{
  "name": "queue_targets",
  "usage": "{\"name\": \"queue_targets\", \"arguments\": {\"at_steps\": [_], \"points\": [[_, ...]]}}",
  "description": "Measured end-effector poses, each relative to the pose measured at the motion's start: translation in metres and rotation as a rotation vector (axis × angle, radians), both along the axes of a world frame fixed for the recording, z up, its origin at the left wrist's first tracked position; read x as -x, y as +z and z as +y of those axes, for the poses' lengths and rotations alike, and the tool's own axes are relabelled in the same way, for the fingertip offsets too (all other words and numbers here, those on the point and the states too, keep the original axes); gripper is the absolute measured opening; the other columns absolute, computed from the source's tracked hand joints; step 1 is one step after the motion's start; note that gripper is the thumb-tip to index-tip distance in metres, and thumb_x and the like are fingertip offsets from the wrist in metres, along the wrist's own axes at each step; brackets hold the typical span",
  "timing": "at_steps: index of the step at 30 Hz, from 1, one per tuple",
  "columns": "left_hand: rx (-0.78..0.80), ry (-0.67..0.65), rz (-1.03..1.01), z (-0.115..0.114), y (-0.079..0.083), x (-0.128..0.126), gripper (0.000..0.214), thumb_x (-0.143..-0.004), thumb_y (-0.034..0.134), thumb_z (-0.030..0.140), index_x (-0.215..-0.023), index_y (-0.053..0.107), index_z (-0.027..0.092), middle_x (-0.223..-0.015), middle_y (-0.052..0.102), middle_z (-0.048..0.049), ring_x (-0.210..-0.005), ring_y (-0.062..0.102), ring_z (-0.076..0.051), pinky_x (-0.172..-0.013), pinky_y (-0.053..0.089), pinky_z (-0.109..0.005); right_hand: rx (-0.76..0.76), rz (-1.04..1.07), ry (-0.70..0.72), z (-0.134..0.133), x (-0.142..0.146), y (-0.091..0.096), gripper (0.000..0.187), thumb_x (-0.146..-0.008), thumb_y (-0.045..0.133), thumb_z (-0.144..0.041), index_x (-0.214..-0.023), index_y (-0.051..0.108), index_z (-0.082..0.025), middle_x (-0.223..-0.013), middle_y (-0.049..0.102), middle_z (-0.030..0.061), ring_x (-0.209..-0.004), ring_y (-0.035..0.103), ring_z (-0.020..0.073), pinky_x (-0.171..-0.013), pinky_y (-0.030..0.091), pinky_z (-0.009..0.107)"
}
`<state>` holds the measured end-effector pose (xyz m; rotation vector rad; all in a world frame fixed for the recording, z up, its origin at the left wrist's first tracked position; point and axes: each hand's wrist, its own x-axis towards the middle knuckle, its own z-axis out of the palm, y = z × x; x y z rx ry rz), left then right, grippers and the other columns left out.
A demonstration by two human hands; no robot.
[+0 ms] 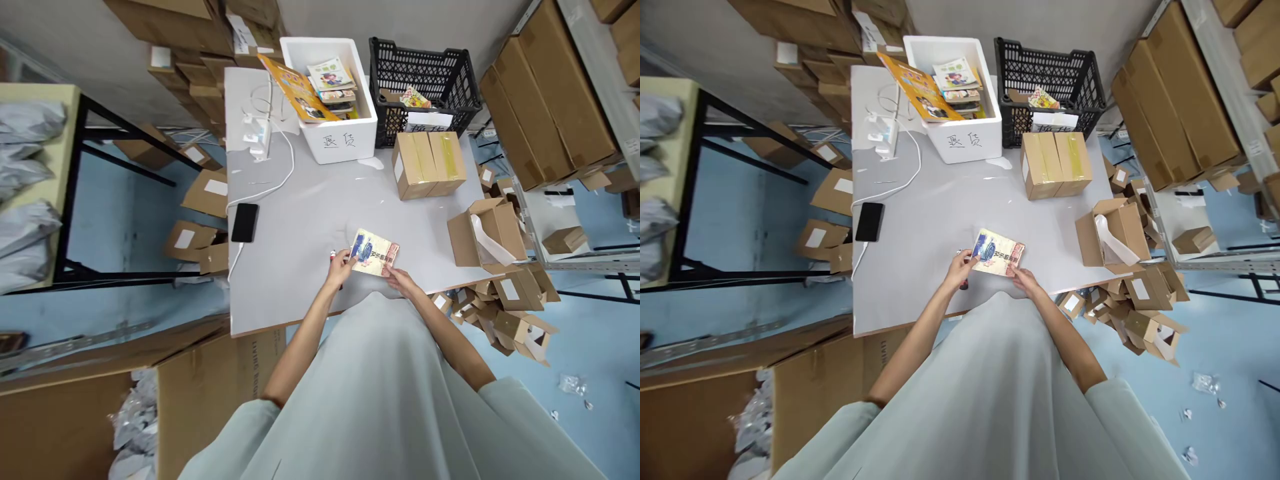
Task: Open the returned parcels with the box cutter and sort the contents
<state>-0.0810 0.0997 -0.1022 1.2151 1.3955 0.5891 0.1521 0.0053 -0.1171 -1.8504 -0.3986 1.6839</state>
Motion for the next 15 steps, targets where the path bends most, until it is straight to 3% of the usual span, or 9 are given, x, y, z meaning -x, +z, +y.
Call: {"name": "queue_targets", "arguments": {"at_steps": [3,6,9,12,15], "points": [[0.011,0.166,-0.196,-0.025,0.016,-0.001,0.050,-0.084,0.080,0.063,-0.111,0.069,0.022,-0.124,0.079,-0.0109,-0.107,0.074,-0.025,-0.093,0.060,-0.037,-0.042,0.217,-0.081,0.016,0.008,0.014,0.050,-0.099,0.072,-0.064,-0.120,0.070,-0.019,-0.126,0.079,0.0169,-0.117,0.078,0.0238,-0.101,0.063,0.032],[0.119,0.243,-0.425,-0.053,0.031,-0.013,0.068,-0.070,0.095,0.062,-0.119,0.068,0.023,-0.138,0.076,-0.0117,-0.120,0.074,-0.028,-0.099,0.061,-0.040,-0.210,0.435,-0.127,0.032,0.014,0.032,0.044,-0.096,0.078,-0.054,-0.124,0.069,-0.022,-0.129,0.081,0.0137,-0.119,0.078,0.0243,-0.103,0.064,0.033],[0.240,0.242,-0.563,-0.077,0.044,-0.024,0.078,-0.063,0.105,0.055,-0.125,0.072,0.022,-0.140,0.077,-0.0134,-0.124,0.074,-0.030,-0.105,0.060,-0.044,-0.375,0.448,-0.080,0.044,0.011,0.049,0.052,-0.084,0.090,-0.046,-0.126,0.068,-0.024,-0.123,0.085,0.0079,-0.107,0.081,0.0248,-0.092,0.068,0.034],[0.263,0.327,-0.626,-0.087,0.056,-0.023,0.069,-0.070,0.103,0.056,-0.122,0.077,0.019,-0.135,0.080,-0.0144,-0.124,0.075,-0.030,-0.109,0.059,-0.044,-0.419,0.430,0.020,0.048,-0.004,0.064,0.058,-0.079,0.094,-0.048,-0.127,0.069,-0.026,-0.115,0.087,0.0046,-0.098,0.082,0.0248,-0.085,0.068,0.035],[0.209,0.460,-0.630,-0.083,0.065,-0.014,0.067,-0.076,0.098,0.063,-0.124,0.079,0.019,-0.131,0.082,-0.0129,-0.117,0.077,-0.028,-0.102,0.060,-0.039,-0.453,0.389,0.126,0.045,-0.023,0.082,0.059,-0.080,0.093,-0.050,-0.130,0.072,-0.028,-0.117,0.087,0.0032,-0.102,0.081,0.0257,-0.088,0.067,0.036]]}}
